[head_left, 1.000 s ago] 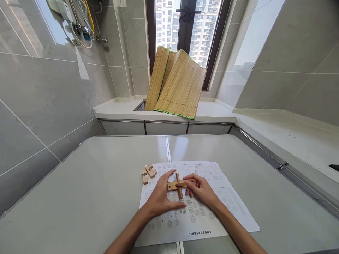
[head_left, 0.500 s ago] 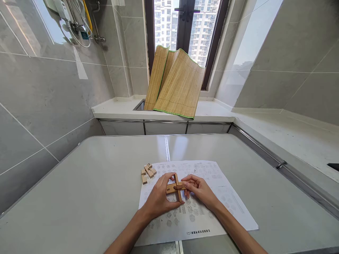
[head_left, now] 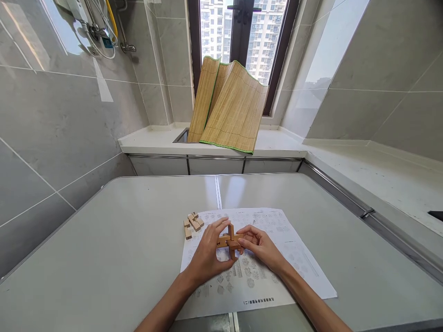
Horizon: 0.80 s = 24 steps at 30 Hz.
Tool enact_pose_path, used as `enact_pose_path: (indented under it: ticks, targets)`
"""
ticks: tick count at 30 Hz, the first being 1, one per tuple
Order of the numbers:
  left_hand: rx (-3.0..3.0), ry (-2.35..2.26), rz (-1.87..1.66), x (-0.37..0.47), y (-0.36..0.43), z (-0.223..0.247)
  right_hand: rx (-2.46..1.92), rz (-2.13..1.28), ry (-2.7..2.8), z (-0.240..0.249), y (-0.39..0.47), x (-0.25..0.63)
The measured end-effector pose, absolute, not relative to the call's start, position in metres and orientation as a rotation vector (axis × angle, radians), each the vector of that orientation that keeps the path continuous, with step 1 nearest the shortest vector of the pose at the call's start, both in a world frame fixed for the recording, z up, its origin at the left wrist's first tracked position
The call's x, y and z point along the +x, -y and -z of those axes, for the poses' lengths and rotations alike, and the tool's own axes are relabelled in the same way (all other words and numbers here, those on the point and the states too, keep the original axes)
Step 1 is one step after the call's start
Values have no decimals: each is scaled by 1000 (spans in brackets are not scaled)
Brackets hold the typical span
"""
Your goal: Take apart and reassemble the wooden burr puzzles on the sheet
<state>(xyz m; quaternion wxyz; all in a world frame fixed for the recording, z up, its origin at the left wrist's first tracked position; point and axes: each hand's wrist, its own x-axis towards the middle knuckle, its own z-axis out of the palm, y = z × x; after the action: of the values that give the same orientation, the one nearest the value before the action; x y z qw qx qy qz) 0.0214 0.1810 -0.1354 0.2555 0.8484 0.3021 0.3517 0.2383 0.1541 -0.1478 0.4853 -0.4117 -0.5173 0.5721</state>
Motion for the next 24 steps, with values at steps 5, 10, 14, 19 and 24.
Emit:
enact_pose_path:
  ticks: [5, 10, 14, 19, 24]
  targets:
    - [1981, -902, -871, 20, -184, 140, -1020, -1386, 1221, 149, -155, 238]
    - [1803, -893, -815, 20, -186, 134, -937, -1429, 1225, 150, -156, 238]
    - [1776, -922, -809, 21, -184, 130, -889, -1445, 1196, 152, -157, 237]
    - [1842, -946, -868, 23, -183, 129, -907, -1429, 1184, 155, -158, 237]
    - [1908, -980, -877, 22, -183, 129, -932, -1425, 1177, 158, -159, 238]
